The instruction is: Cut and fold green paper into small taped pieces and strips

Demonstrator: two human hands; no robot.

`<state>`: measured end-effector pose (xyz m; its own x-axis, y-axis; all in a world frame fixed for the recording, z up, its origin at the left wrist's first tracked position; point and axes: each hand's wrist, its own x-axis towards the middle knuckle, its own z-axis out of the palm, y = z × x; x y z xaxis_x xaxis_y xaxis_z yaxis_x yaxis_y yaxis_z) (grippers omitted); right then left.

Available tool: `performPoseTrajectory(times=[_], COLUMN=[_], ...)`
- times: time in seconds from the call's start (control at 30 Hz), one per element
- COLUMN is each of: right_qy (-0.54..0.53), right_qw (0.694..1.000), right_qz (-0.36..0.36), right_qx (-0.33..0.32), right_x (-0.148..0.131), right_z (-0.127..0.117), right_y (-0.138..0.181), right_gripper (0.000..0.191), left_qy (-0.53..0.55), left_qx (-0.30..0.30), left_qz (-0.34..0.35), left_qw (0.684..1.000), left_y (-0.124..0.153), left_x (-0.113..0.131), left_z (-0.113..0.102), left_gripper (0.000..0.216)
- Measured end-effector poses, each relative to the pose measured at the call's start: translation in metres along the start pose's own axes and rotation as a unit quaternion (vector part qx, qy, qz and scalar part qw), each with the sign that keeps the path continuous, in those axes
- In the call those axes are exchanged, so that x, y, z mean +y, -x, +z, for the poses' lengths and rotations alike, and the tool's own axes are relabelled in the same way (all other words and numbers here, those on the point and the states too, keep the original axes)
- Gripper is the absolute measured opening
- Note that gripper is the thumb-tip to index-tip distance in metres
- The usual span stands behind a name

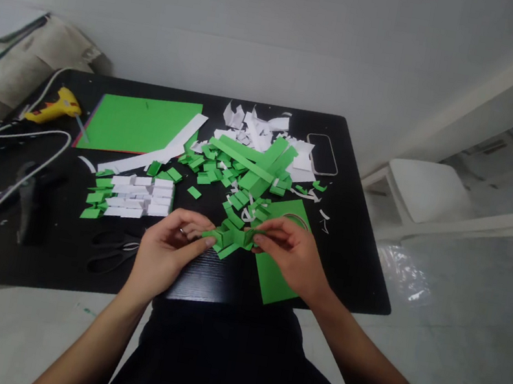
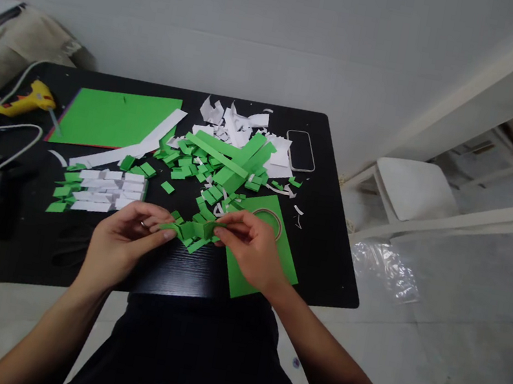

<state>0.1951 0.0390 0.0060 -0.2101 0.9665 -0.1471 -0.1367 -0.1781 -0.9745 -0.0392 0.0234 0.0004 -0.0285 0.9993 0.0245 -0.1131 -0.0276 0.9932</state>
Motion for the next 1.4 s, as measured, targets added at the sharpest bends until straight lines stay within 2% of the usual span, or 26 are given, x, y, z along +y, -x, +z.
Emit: performPoseTrajectory(times=[0.27,0.53,0.73,0.93,1.17,1.4], right_qy=[0.048,0.032,0.058,0.010,-0.064,-0.131], right_qw=[0.992,0.992,0.993,0.996,0.998,0.991], right_qz=[-0.107,-0.109,-0.095,-0.092,-0.013,0.040], right_qx=[0.053,0.055,0.050,0.015,-0.008,-0.014], right_x=[-0.002,0.000,0.000,-0.003,0.002,0.008], right_z=[0.004,0.006,0.005,0.004,0.004,0.004], right_y=[0.006,0.008,0.008,0.006,0.005,0.002], right_gripper=[0.007,0.008,0.010,0.008,0.018,0.021], left_qy=[-0.058,-0.045,-0.014,0.011,0.039,0.083], left_qx=[0.049,0.064,0.047,0.027,0.000,-0.028], left_qz=[0.051,0.028,0.008,-0.001,-0.010,-0.049], left_qw=[0.996,0.996,0.999,1.000,0.999,0.995], left_y=[0.001,0.001,0.000,0.000,0.002,0.000], left_x=[0.003,0.002,0.002,-0.001,-0.003,-0.001], left_z=[0.003,0.004,0.005,0.004,0.003,0.006], left_gripper=[0.014,0.017,0.016,0.014,0.013,0.015])
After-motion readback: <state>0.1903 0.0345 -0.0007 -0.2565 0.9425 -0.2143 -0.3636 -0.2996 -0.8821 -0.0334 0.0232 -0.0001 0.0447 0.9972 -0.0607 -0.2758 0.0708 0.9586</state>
